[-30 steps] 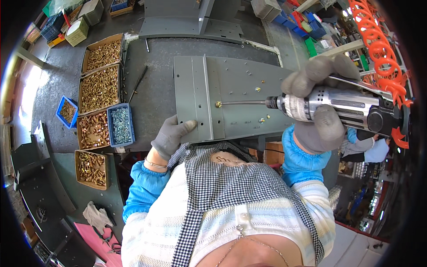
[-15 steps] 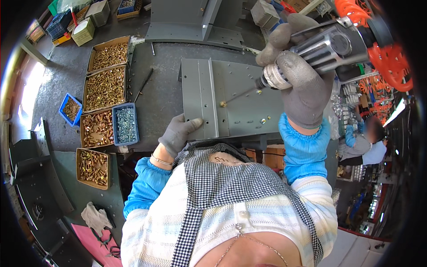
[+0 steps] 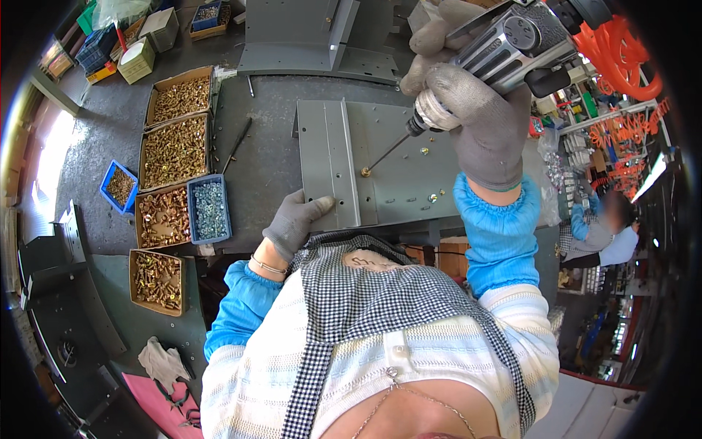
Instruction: The recorder uses a power screwdriver to assemble metal plates and components on a fabrication floor.
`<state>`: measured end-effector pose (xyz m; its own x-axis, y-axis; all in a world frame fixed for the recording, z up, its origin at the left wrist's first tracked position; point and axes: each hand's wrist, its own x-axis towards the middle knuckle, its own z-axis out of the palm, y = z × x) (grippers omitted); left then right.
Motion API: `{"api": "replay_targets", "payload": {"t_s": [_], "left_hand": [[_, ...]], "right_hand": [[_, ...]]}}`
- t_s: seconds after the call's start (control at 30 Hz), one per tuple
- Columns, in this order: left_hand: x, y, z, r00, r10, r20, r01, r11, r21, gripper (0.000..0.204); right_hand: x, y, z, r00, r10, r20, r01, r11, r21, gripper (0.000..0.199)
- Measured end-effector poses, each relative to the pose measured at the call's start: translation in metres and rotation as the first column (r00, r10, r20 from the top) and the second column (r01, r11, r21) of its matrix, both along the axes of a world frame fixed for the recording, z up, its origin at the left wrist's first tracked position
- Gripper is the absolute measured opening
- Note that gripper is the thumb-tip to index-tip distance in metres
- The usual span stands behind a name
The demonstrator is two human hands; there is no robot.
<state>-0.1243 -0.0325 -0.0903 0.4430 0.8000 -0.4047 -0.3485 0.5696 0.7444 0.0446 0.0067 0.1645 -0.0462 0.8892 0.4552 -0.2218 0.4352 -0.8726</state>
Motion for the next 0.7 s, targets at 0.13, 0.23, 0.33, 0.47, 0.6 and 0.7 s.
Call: {"api": "replay_targets", "payload": {"t_s": [0.13,0.23,0.33,0.47,0.6,0.7], "left_hand": [[0.003,0.002,0.009,1.0,-0.017,0.009,0.017,1.0,-0.001,0.043],[0.0,-0.001,0.009,1.0,0.014,0.019,-0.013,1.0,-0.014,0.043],[0.004,0.002,0.011,1.0,-0.024,0.014,0.024,1.0,-0.006,0.042],[-0.001,-0.005,0.005,0.982,0.057,0.18,-0.029,0.988,-0.154,0.036],[-0.028,0.006,-0.013,0.752,0.239,0.615,-0.012,0.937,-0.349,0.033],[-0.051,0.011,-0.035,0.757,0.479,0.445,-0.265,0.847,-0.461,0.033]], "right_hand": [[0.012,0.066,-0.02,0.911,0.411,-0.041,-0.363,0.843,0.397,0.058],[0.002,0.025,-0.011,0.875,0.479,-0.067,-0.422,0.824,0.379,0.058],[0.019,0.065,-0.019,0.876,0.473,-0.095,-0.404,0.827,0.392,0.059],[0.036,0.014,0.0,0.973,0.027,0.231,-0.039,0.998,0.046,0.044],[0.077,0.012,0.037,0.979,0.093,0.181,-0.133,0.965,0.225,0.056],[0.075,0.005,0.04,1.0,-0.01,-0.013,0.014,0.953,0.303,0.056]]}}
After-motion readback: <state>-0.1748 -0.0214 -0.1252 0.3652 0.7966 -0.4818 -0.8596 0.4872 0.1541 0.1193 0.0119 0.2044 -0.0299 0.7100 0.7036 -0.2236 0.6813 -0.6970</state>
